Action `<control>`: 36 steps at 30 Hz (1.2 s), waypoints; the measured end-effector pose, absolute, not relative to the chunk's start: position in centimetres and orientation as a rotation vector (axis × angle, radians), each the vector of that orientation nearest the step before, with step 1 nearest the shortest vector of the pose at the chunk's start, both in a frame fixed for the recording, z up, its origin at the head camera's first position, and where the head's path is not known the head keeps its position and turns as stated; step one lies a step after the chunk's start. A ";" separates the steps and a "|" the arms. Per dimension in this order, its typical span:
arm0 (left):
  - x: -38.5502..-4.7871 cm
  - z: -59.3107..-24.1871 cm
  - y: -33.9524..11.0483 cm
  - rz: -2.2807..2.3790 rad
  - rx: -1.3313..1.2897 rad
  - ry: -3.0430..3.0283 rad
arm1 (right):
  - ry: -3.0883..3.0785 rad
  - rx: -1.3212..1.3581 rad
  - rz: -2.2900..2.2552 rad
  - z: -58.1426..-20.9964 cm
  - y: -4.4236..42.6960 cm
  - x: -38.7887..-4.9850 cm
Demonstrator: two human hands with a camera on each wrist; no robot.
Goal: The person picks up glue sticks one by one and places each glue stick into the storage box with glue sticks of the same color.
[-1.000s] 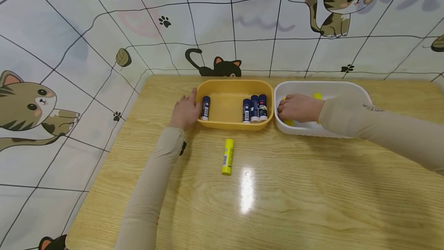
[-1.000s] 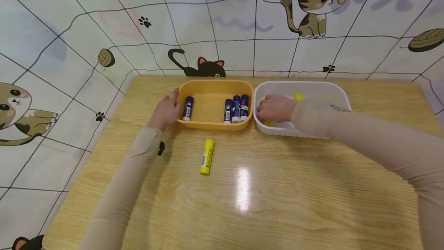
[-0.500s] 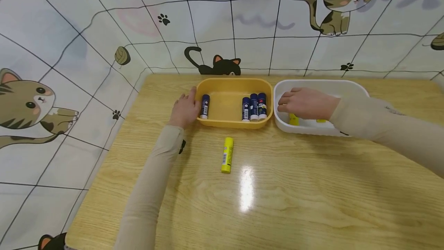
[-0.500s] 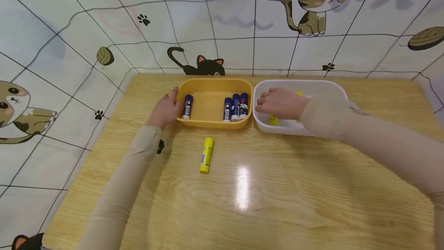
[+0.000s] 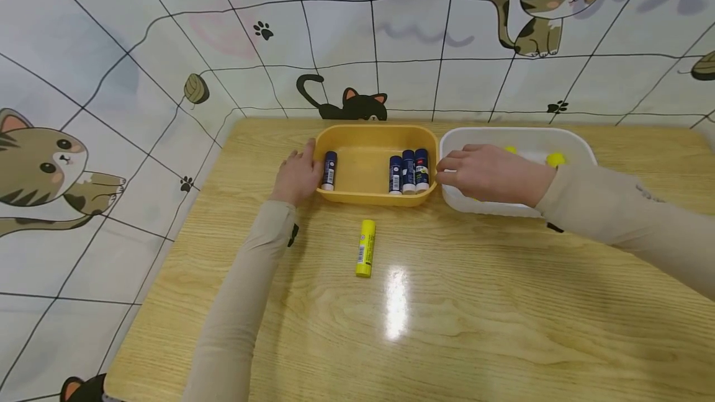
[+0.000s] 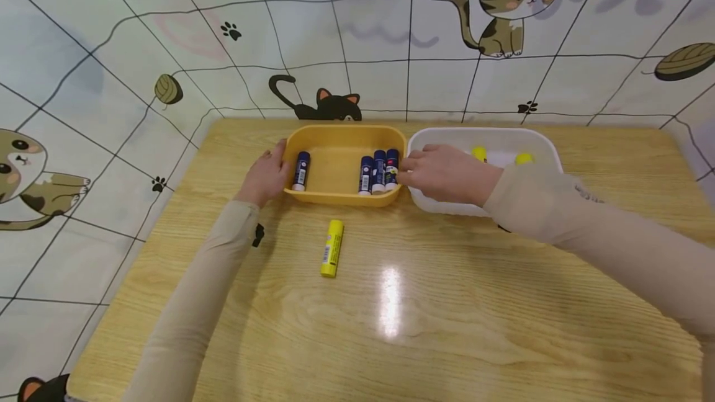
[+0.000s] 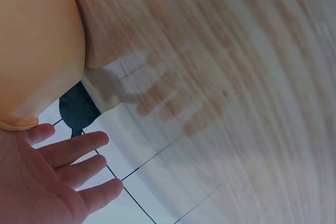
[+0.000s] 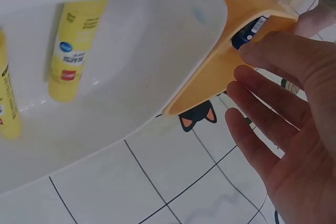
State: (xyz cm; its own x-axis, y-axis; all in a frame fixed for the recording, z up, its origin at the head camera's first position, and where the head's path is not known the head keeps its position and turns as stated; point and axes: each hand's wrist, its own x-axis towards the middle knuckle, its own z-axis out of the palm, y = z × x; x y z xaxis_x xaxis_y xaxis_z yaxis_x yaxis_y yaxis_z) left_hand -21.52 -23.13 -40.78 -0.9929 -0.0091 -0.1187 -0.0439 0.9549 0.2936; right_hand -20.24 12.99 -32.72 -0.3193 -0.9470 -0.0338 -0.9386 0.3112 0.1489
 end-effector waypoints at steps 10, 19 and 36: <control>-21.2 -40.7 -23.3 0.452 -0.053 2.977 | -2.406 1.834 -0.042 -34.2 10.9 -18.6; -21.1 -40.0 -23.2 0.402 -0.070 2.947 | -2.371 1.946 -0.112 -35.9 8.1 -16.5; -21.6 -40.2 -22.9 0.391 -0.060 2.933 | -2.338 2.022 -0.097 -38.3 3.7 -14.7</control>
State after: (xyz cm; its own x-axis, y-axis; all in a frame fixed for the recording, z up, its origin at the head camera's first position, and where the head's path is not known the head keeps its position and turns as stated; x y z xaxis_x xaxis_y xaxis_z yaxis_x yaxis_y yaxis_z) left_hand -21.65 -22.88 -40.16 -0.9826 -0.0159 -0.1852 -0.0639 0.9646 0.2558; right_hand -14.74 3.70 -38.26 -0.1441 -0.9896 -0.0040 -0.9865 0.1433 0.0794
